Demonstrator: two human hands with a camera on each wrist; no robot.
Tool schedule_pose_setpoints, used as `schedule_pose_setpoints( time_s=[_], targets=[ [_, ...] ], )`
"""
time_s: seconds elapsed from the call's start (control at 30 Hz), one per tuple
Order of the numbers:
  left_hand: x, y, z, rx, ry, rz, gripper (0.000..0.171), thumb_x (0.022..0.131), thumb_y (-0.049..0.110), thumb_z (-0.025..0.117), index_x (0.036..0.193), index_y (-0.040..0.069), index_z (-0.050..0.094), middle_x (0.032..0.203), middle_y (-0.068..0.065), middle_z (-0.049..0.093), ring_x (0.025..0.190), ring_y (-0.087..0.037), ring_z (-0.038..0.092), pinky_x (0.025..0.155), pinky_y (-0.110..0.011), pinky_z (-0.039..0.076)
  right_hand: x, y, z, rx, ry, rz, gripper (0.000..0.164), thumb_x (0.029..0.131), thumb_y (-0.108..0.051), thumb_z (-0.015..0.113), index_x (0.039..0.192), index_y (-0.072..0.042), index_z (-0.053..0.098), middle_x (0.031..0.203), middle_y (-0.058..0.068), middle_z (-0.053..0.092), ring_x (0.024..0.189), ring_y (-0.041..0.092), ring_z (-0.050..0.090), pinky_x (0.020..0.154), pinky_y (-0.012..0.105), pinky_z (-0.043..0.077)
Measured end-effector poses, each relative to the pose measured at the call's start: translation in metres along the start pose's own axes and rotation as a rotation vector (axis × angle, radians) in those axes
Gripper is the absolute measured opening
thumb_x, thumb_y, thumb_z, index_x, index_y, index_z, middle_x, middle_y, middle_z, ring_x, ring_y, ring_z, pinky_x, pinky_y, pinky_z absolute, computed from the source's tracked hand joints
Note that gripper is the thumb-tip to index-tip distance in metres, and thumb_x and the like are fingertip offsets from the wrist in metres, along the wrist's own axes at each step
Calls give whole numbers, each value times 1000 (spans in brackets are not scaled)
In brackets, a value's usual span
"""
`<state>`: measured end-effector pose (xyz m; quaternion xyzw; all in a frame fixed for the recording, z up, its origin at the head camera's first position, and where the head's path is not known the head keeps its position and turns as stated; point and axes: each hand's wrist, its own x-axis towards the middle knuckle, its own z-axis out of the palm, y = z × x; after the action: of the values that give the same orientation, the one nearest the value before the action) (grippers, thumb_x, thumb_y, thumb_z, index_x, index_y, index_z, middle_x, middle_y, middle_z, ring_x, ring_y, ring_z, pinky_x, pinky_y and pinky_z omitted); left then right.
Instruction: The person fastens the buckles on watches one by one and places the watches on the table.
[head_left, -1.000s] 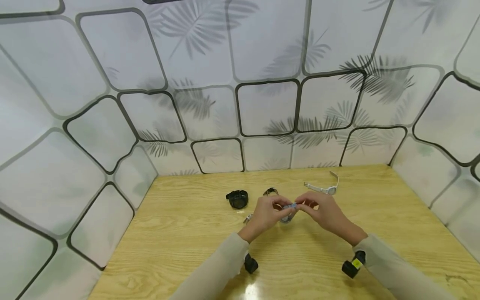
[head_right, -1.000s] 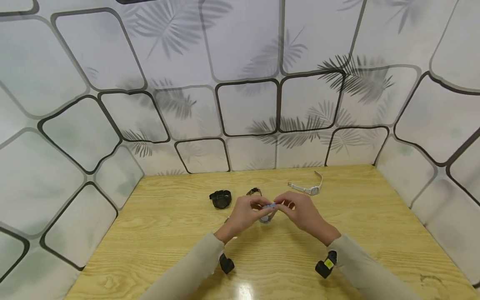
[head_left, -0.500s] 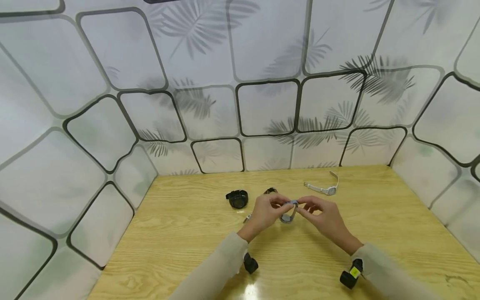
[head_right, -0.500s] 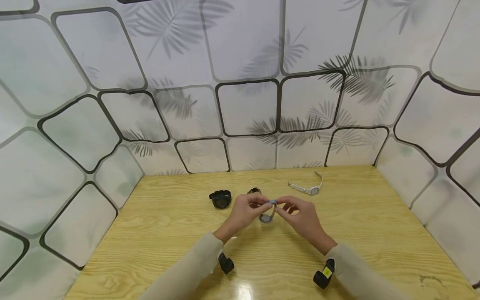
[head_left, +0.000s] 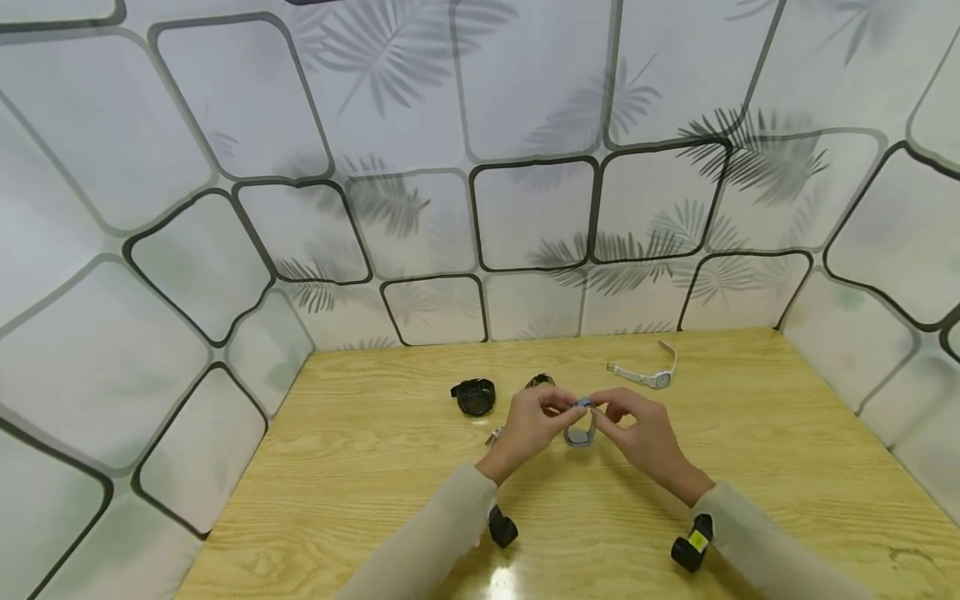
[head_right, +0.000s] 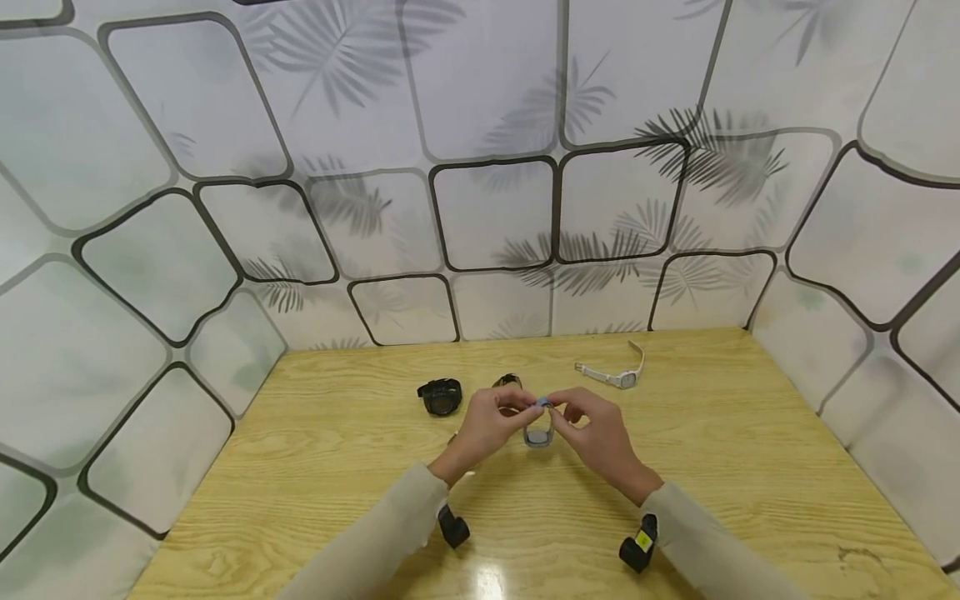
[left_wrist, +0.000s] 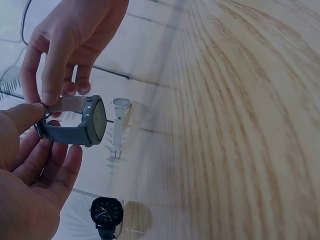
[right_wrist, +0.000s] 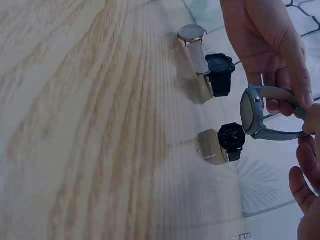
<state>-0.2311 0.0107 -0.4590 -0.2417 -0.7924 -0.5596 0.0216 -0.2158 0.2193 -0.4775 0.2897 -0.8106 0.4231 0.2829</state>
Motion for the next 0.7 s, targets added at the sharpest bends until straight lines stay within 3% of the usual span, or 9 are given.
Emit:
schedule_pose_setpoints(
  time_s=[0.17,0.43,0.7],
  targets=[
    [-1,-1,0,-10,2,-5,15,97,24,76,103,10,78,95,0,76,84,-9,71,77,-22,58,2,3,0,-37,-1,-66,31,83,7,81,107,-11,77,90,-3,71,68,5,55,54,31,49],
    [1,0,-2,-27,13,-8,16,97,25,76,104,11,78,97,1,76,85,-9,71,79,-23,58,2,0,0,-13,2,-9,33,87,5,78,115,-11,77,101,1,76,74,6,66,63,26,57],
    [-1,-2,-3,-25,10,-3,14,97,22,76,102,10,78,94,-1,76,82,-9,71,76,-23,58,6,0,-3,-1,-88,-38,31,90,6,74,115,-13,77,104,0,74,75,4,61,62,27,54]
  ],
)
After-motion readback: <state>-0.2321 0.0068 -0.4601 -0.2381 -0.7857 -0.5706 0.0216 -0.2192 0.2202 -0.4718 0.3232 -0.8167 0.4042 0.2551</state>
